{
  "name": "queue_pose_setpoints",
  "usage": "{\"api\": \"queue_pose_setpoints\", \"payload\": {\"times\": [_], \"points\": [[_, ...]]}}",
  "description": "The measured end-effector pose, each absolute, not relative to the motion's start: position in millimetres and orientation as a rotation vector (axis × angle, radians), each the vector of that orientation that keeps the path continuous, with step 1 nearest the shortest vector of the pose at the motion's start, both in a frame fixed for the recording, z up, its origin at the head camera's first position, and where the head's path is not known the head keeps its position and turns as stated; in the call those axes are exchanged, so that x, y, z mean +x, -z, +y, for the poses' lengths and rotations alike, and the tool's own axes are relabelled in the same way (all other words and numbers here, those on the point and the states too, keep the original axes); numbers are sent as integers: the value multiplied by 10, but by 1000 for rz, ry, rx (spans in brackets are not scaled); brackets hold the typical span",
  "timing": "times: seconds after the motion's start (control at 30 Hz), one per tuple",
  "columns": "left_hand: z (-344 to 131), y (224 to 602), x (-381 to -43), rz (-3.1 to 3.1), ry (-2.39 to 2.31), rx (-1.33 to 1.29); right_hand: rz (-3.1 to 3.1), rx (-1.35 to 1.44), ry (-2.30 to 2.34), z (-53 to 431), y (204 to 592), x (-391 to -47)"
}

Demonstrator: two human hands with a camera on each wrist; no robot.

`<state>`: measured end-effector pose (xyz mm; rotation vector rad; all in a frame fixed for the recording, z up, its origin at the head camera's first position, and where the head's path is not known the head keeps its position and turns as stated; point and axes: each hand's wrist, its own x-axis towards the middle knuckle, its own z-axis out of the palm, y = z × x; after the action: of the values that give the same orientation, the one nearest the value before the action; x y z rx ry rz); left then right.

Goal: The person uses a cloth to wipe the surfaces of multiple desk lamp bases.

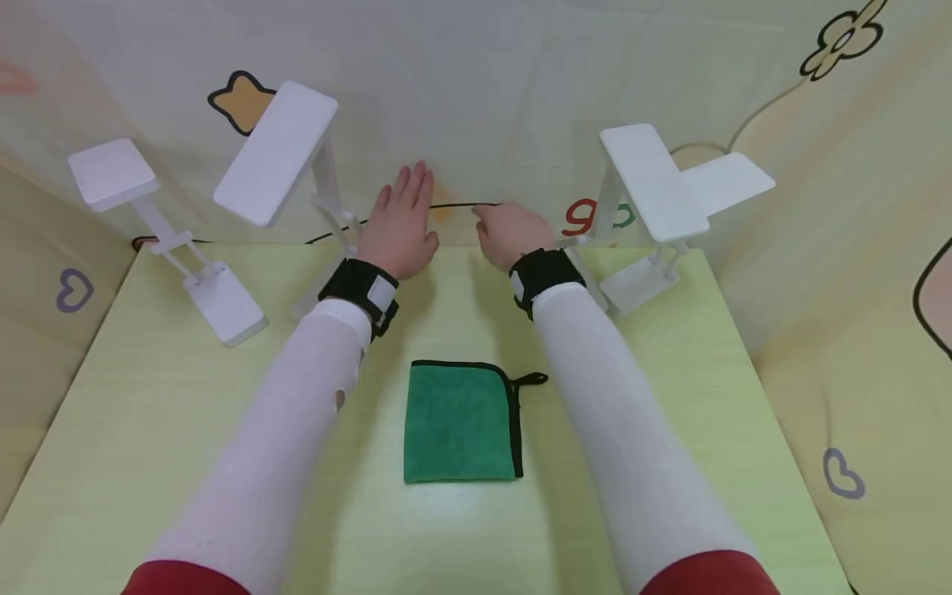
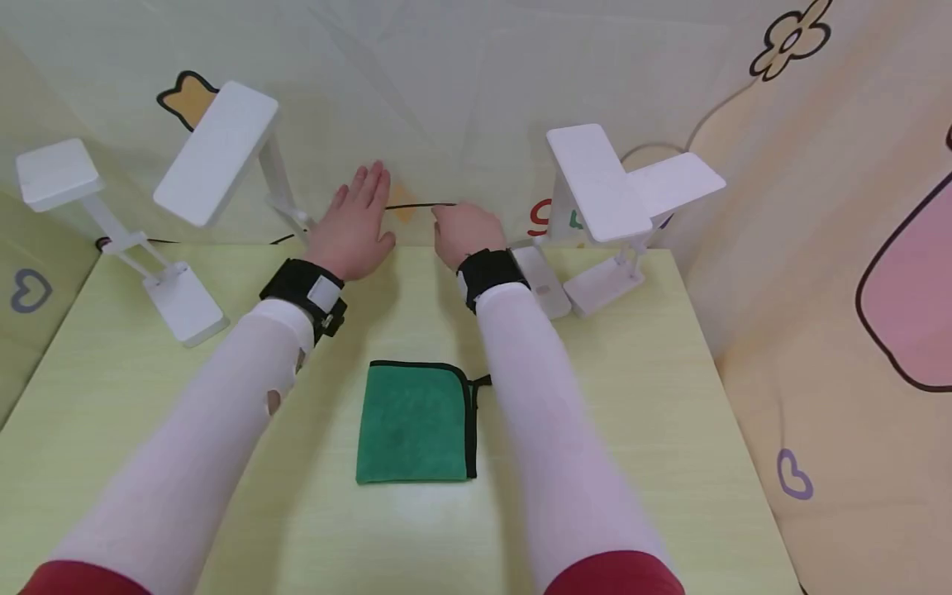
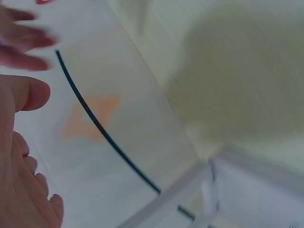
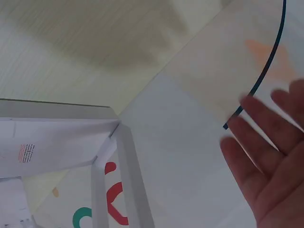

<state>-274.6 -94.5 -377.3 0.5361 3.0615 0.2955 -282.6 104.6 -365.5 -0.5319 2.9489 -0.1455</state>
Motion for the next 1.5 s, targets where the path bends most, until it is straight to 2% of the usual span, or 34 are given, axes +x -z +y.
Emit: {"api": "queue_pose_setpoints", "payload": {"times": [0.13,0.33,0.5,0.63,1.17,1.5], "points": [[-999,3867,-2529,2932,-595,616,2672,-673,139,1032,3837,-2649],[-1113,4087,-1962,2672,-1029,591,2362,-720,255,1133,4152,-2247],[-1217,4267,-1581,2562,-1171,557,2322,-750,308,1254,4256,-1981],[-1257,4374,-1422,2526,-1198,526,2399,-798,265,1304,4271,-1832],[-1301,4593,-1355,2473,-1204,520,2336,-771,428,1266,4435,-1760],[-1266,4665,-1413,2219,-1444,385,2320,-936,510,1241,4117,-1910]]}}
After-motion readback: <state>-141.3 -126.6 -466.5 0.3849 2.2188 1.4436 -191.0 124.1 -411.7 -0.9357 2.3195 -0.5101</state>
